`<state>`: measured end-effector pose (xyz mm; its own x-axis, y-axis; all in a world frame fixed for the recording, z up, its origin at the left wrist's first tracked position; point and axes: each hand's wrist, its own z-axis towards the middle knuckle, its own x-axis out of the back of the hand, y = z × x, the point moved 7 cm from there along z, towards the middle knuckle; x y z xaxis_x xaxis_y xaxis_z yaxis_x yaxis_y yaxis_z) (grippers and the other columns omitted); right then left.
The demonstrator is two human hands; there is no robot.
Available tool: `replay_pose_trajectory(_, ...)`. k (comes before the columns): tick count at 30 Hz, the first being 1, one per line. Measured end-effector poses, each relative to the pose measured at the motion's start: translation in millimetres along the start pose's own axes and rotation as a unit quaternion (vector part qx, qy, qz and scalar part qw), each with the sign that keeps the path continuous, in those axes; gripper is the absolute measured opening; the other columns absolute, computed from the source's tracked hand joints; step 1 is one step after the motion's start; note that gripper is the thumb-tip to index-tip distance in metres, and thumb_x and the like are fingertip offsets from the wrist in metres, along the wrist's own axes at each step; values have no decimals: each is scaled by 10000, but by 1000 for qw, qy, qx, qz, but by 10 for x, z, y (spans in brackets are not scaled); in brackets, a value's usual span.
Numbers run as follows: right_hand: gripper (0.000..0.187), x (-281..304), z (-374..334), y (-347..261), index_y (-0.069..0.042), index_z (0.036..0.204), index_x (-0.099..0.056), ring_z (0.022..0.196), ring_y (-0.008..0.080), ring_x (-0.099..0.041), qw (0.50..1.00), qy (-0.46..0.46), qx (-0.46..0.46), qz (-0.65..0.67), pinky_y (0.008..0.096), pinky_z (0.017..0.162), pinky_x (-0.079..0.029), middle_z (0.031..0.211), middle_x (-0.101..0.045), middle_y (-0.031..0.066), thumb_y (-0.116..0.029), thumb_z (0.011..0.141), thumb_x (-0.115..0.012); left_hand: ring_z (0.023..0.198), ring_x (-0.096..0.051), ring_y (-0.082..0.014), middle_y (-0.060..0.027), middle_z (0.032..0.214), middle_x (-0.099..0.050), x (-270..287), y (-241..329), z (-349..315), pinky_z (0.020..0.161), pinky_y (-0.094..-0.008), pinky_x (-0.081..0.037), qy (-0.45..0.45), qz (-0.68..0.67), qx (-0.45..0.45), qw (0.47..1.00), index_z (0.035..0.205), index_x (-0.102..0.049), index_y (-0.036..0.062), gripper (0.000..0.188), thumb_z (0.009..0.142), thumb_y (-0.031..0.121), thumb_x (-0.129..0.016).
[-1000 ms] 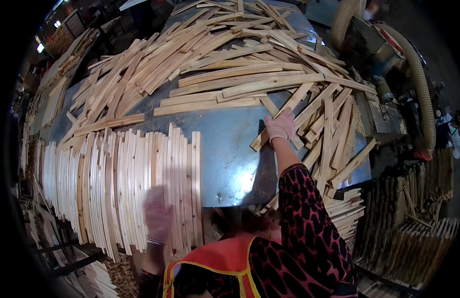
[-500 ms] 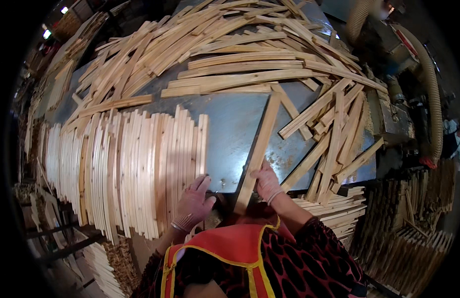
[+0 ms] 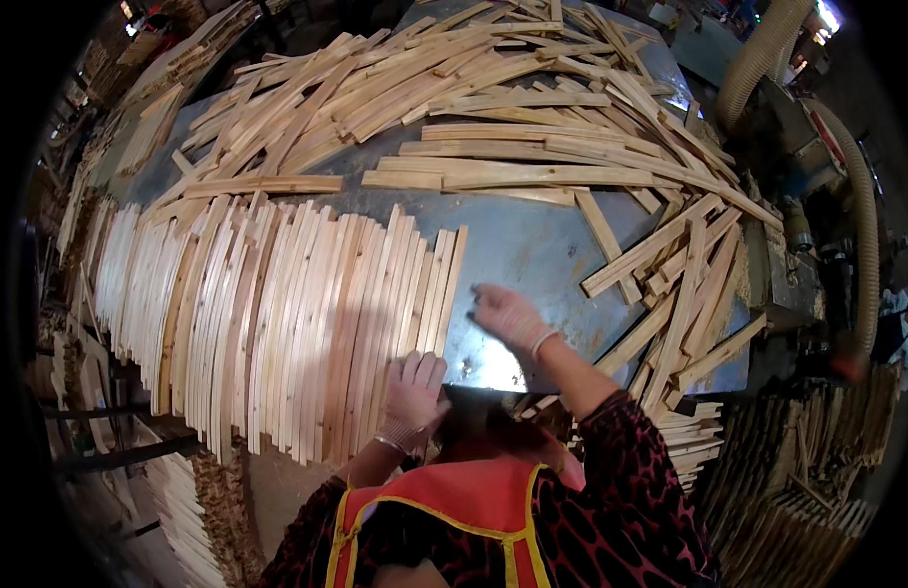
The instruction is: The person sorts thin wooden strips on a metal table in a workshop. They pick up individual strips from a disorganized pile, inspect them, and place them into a neat, vertical stack. The person occasionally gathers a bundle of sorted strips and moves them to a nearby rack.
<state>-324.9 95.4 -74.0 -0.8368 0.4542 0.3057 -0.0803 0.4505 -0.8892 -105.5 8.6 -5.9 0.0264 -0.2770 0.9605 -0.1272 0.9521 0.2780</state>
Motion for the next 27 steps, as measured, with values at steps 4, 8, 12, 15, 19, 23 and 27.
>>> replay_pose_trajectory(4, 667, 1748, 584, -264, -69, 1517, -520, 1259, 460, -628, 894, 270, 69, -350, 496, 1070, -526, 1390, -663, 218, -248, 899, -697, 1191, -582, -344, -120, 1275, -616, -90, -82, 0, 1026, -532, -458, 118, -33, -16, 992, 1248, -648, 53, 570, 696, 189, -688)
replay_pose_trajectory(8, 747, 2548, 1186, -363, -97, 1531, -476, 1348, 402, -569, 788, 254, -11, -561, 466, 1105, -499, 1478, -587, 195, -287, 875, -777, 1239, -572, -331, -99, 1303, -617, -180, -113, -6, 1040, -525, -459, 114, -23, -2, 993, 1232, -656, 91, 474, 775, 211, -686)
replay_pose_trajectory(12, 747, 2505, 1445, -472, -98, 1476, -541, 1283, 390, -620, 754, 208, -41, -622, 458, 1050, -528, 1378, -657, 183, -371, 844, -833, 1225, -594, -342, -111, 1297, -635, -212, -178, -40, 1025, -521, -471, 94, -31, 1, 995, 1204, -679, 65, 513, 705, 186, -691)
replay_pose_trajectory(15, 673, 2458, 1472, -650, -92, 1374, -637, 1152, 401, -688, 800, 34, -86, -593, 478, 996, -550, 1189, -735, 165, -426, 828, -846, 1236, -594, -334, -101, 1307, -635, -153, -168, -29, 1027, -515, -469, 90, -37, 8, 995, 1191, -687, 76, 495, 707, 179, -694)
replay_pose_trajectory(19, 690, 1916, 955, -327, -99, 1416, -672, 998, 262, -729, 948, -91, -68, -297, 394, 911, -575, 1086, -766, 135, -519, 884, -807, 1199, -597, -318, -97, 1274, -641, -128, -161, -103, 1001, -499, -476, 109, -30, 8, 994, 1157, -685, 84, 458, 705, 162, -683)
replay_pose_trajectory(23, 569, 1263, 110, -29, 59, 1403, -630, 988, 205, -676, 998, 42, -30, -41, 364, 890, -561, 1090, -751, 68, -399, 1068, -673, 1195, -588, -309, -98, 1236, -629, -71, -141, -33, 1038, -499, -459, 102, -40, 17, 994, 1150, -653, 89, 417, 755, 220, -675)
replay_pose_trajectory(27, 562, 288, -626, 554, 27, 1403, -632, 995, 239, -716, 990, 94, -107, 22, 384, 878, -565, 1059, -769, 140, -429, 1074, -628, 1320, -521, -311, -102, 1316, -601, -48, -139, -49, 1187, -499, -369, 40, -35, -1, 999, 1281, -619, 77, 488, 912, 394, -665)
